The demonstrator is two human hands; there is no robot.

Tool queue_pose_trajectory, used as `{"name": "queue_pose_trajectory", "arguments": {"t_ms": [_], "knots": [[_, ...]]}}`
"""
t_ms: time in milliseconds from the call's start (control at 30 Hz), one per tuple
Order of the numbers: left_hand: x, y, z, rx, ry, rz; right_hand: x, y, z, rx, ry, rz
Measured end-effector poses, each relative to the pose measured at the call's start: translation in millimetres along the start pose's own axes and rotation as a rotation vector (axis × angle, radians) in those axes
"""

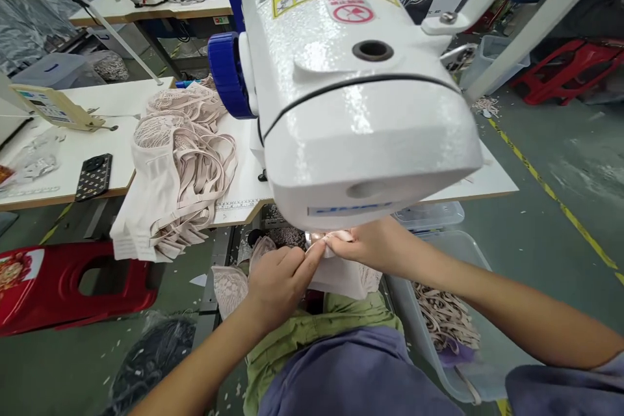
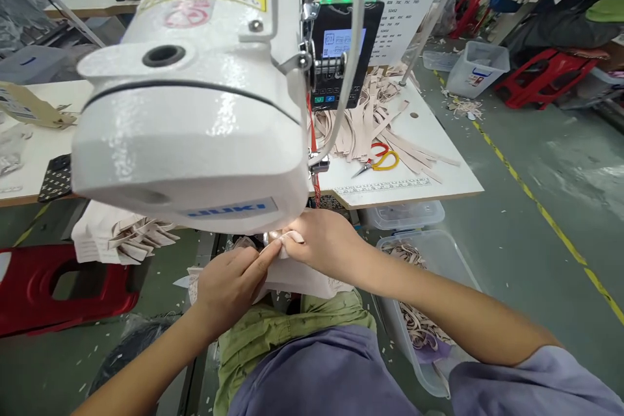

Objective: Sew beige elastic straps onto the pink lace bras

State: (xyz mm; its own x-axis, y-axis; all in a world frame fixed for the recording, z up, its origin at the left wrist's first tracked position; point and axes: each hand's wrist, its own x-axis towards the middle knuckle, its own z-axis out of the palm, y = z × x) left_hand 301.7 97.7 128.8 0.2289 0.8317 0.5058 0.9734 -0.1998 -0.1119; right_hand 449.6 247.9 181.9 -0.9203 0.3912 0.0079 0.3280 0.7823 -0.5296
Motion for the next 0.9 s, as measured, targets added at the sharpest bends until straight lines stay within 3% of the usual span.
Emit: {"name": "queue_pose_trajectory", "arguments": {"t_ms": [200,400,533,733,900], "knots": [[13.4,3.1,-10.4,-0.009,-0.121,-0.065,-31.9,8.0,38.7,-0.148,0.409,-0.110],[4.6,-25.7,3.3,-0.114,-0.064,0.133,-34.2,9.3,55.9,-0.258,0.684,-0.111],[4.3,-37.8,6.5,-0.101,-0.094,0.245,-34.5,9.4,62.5,-0.109,0.648,-0.097],[8.6,-11.7,-4.1,-0.026,-0.223,0.084,-47.7,17.1,93.2,0.491,0.558,0.158],[14.5,14.1,-13.4,0.035,-0.269,-0.040,-43.4,17.8,76.0,0.367,0.531,0.141]]}}
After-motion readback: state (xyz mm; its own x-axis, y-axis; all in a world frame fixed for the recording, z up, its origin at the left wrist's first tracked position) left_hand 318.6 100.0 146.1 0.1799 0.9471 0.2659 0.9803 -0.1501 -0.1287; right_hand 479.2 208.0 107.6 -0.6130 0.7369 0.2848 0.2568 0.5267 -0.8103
